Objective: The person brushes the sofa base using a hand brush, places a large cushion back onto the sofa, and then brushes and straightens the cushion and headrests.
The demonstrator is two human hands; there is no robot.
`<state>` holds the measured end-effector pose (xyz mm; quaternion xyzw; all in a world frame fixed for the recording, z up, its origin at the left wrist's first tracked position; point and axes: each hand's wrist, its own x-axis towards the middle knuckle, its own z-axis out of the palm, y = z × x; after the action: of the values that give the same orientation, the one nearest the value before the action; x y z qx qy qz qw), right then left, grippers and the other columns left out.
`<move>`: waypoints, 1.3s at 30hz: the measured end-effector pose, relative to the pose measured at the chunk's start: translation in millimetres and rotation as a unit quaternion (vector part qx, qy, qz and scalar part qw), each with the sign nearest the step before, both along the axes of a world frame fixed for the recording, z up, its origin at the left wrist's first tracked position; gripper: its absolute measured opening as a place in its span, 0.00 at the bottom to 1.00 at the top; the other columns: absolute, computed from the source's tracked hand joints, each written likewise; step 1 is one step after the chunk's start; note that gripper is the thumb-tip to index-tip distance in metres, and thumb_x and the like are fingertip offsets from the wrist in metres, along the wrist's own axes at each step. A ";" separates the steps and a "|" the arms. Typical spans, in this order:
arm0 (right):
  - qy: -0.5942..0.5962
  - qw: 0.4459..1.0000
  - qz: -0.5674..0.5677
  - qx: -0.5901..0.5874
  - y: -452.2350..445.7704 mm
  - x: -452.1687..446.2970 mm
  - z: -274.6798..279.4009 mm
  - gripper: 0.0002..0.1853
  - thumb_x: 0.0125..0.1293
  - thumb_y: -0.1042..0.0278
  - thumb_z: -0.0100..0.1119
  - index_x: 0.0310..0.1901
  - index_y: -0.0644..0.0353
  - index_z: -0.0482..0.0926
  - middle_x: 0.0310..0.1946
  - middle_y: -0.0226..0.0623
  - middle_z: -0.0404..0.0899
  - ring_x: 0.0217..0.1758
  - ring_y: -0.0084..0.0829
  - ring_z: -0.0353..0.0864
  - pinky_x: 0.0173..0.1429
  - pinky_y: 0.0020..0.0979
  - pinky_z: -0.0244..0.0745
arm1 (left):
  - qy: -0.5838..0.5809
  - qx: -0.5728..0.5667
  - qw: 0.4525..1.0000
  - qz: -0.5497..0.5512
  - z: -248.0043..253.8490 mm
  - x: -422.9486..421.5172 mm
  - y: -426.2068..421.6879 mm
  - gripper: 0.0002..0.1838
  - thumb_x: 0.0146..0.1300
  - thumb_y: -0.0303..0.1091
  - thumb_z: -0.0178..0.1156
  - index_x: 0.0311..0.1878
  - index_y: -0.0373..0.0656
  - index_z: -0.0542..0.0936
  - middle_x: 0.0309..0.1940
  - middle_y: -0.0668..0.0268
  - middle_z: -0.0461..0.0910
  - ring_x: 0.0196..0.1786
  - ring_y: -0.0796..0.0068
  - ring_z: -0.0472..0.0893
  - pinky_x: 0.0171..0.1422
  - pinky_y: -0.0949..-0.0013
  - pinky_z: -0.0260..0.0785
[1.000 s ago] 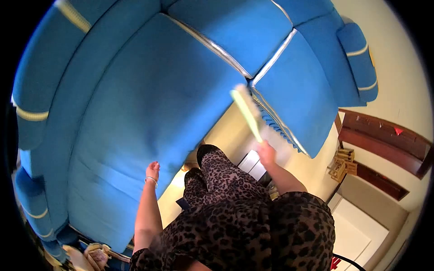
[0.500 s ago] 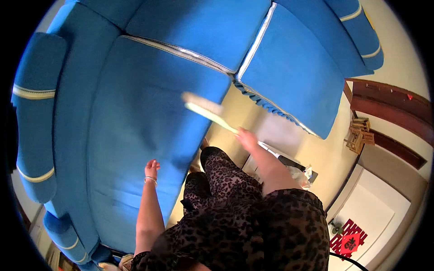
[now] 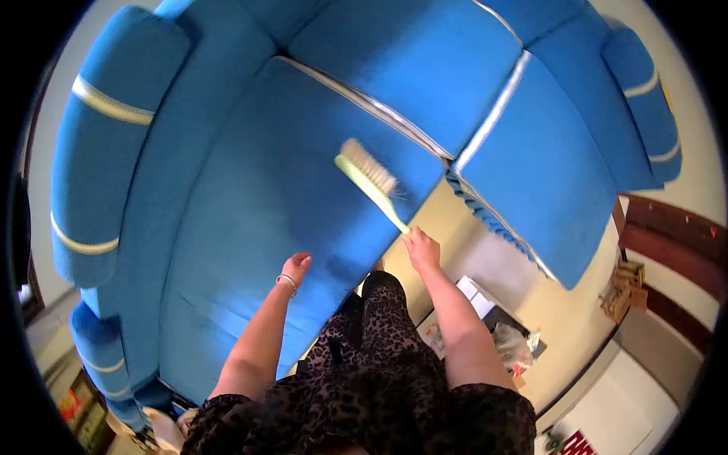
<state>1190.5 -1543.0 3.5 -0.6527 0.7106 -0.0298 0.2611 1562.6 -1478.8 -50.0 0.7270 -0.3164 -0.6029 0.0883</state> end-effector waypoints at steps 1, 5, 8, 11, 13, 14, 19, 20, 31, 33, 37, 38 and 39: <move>0.008 0.999 0.031 0.016 -7.1 1.7 -3.9 0.15 0.63 0.53 0.55 0.38 0.58 0.70 0.27 0.47 0.78 0.32 0.51 0.78 0.35 0.49 0.72 | -0.006 -0.012 1.000 -0.010 8.9 0.5 -5.2 0.18 0.63 0.39 0.57 0.52 0.38 0.77 0.45 0.57 0.81 0.49 0.65 0.80 0.55 0.67 0.70; 0.028 0.994 -0.003 0.109 3.8 -49.2 -7.6 0.13 0.63 0.55 0.55 0.36 0.57 0.69 0.29 0.48 0.78 0.34 0.53 0.78 0.37 0.49 0.71 | -0.034 -0.037 0.998 -0.026 44.1 30.5 -35.5 0.17 0.63 0.39 0.56 0.51 0.40 0.77 0.45 0.56 0.81 0.49 0.63 0.80 0.54 0.65 0.70; 0.137 0.984 -0.056 0.099 70.1 -104.5 23.2 0.15 0.65 0.53 0.53 0.37 0.57 0.71 0.28 0.51 0.79 0.34 0.54 0.78 0.37 0.52 0.70 | -0.073 -0.091 0.992 -0.049 17.8 94.0 -38.0 0.16 0.63 0.40 0.53 0.50 0.41 0.77 0.44 0.56 0.81 0.48 0.59 0.79 0.52 0.63 0.71; 0.174 0.972 -0.130 0.088 99.7 -105.8 56.7 0.15 0.65 0.52 0.53 0.36 0.57 0.70 0.26 0.52 0.77 0.33 0.56 0.77 0.35 0.52 0.69 | -0.195 -0.077 0.976 -0.055 10.0 153.4 -47.8 0.16 0.62 0.40 0.52 0.47 0.41 0.78 0.45 0.54 0.80 0.49 0.55 0.78 0.52 0.61 0.70; 0.182 0.971 -0.146 0.052 99.1 -91.1 61.0 0.16 0.65 0.50 0.53 0.37 0.57 0.70 0.25 0.51 0.77 0.31 0.57 0.76 0.34 0.52 0.68 | -0.235 -0.127 0.963 -0.019 -1.3 185.0 -49.9 0.16 0.62 0.40 0.54 0.49 0.41 0.78 0.46 0.52 0.79 0.52 0.54 0.77 0.55 0.60 0.69; 0.141 0.978 -0.152 0.027 88.8 -78.8 59.7 0.16 0.64 0.52 0.56 0.36 0.57 0.70 0.24 0.52 0.76 0.30 0.57 0.76 0.34 0.52 0.68 | -0.225 -0.149 0.963 0.021 -6.4 197.2 -55.1 0.17 0.62 0.39 0.54 0.50 0.41 0.78 0.46 0.51 0.79 0.53 0.53 0.76 0.57 0.59 0.68; 0.057 0.993 0.099 0.021 -32.8 11.2 31.3 0.14 0.61 0.57 0.59 0.32 0.59 0.70 0.23 0.51 0.74 0.30 0.56 0.74 0.32 0.51 0.65 | -0.389 -0.143 0.909 -0.035 -5.9 232.6 -117.6 0.20 0.63 0.41 0.54 0.56 0.43 0.74 0.55 0.53 0.74 0.57 0.53 0.73 0.60 0.57 0.67; 0.021 0.987 0.156 -0.003 -66.2 29.1 18.8 0.13 0.59 0.58 0.61 0.31 0.59 0.71 0.24 0.48 0.75 0.30 0.54 0.74 0.32 0.50 0.66 | -0.418 -0.118 0.900 -0.024 0.1 235.1 -133.2 0.21 0.63 0.41 0.54 0.57 0.43 0.74 0.57 0.54 0.72 0.58 0.53 0.72 0.61 0.57 0.67; -0.080 0.752 0.648 -0.091 -311.0 272.3 -38.5 0.10 0.49 0.60 0.63 0.31 0.51 0.75 0.29 0.32 0.73 0.35 0.37 0.77 0.35 0.38 0.72 | -0.511 -0.130 0.849 -0.044 -24.2 328.3 -164.4 0.20 0.61 0.42 0.57 0.57 0.54 0.74 0.57 0.69 0.72 0.60 0.64 0.70 0.60 0.61 0.69; -0.066 0.709 0.702 -0.027 -287.3 272.4 -68.6 0.11 0.50 0.57 0.63 0.32 0.52 0.75 0.29 0.33 0.73 0.36 0.37 0.77 0.37 0.38 0.73 | -0.496 -0.127 0.858 -0.030 -25.3 339.0 -159.6 0.19 0.61 0.42 0.58 0.55 0.53 0.75 0.56 0.69 0.73 0.59 0.65 0.71 0.60 0.62 0.69; -0.122 0.718 0.684 -0.035 -256.9 316.2 -61.8 0.14 0.55 0.56 0.61 0.40 0.54 0.77 0.35 0.36 0.74 0.41 0.38 0.76 0.43 0.40 0.73 | -0.540 -0.162 0.821 -0.093 -42.6 363.2 -148.9 0.12 0.60 0.38 0.56 0.47 0.51 0.78 0.48 0.70 0.75 0.54 0.66 0.74 0.52 0.62 0.74; -0.144 0.740 0.651 -0.090 -266.6 335.0 -69.2 0.15 0.56 0.56 0.60 0.42 0.54 0.78 0.38 0.36 0.75 0.43 0.38 0.76 0.46 0.40 0.73 | -0.547 -0.156 0.814 -0.117 -40.4 364.2 -150.2 0.11 0.60 0.37 0.56 0.45 0.50 0.79 0.46 0.69 0.75 0.53 0.66 0.75 0.50 0.62 0.74; -0.164 0.760 0.613 -0.141 -275.0 353.2 -75.2 0.16 0.57 0.56 0.60 0.44 0.55 0.78 0.41 0.37 0.76 0.45 0.39 0.76 0.49 0.40 0.73 | -0.549 -0.150 0.810 -0.143 -39.7 362.4 -148.6 0.10 0.60 0.37 0.56 0.43 0.48 0.79 0.45 0.68 0.76 0.52 0.66 0.76 0.49 0.62 0.75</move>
<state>1543.6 -1818.0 -71.8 -0.9635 0.0931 -0.0692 0.2413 1925.0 -1627.4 -89.7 0.8614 -0.4988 -0.0538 -0.0793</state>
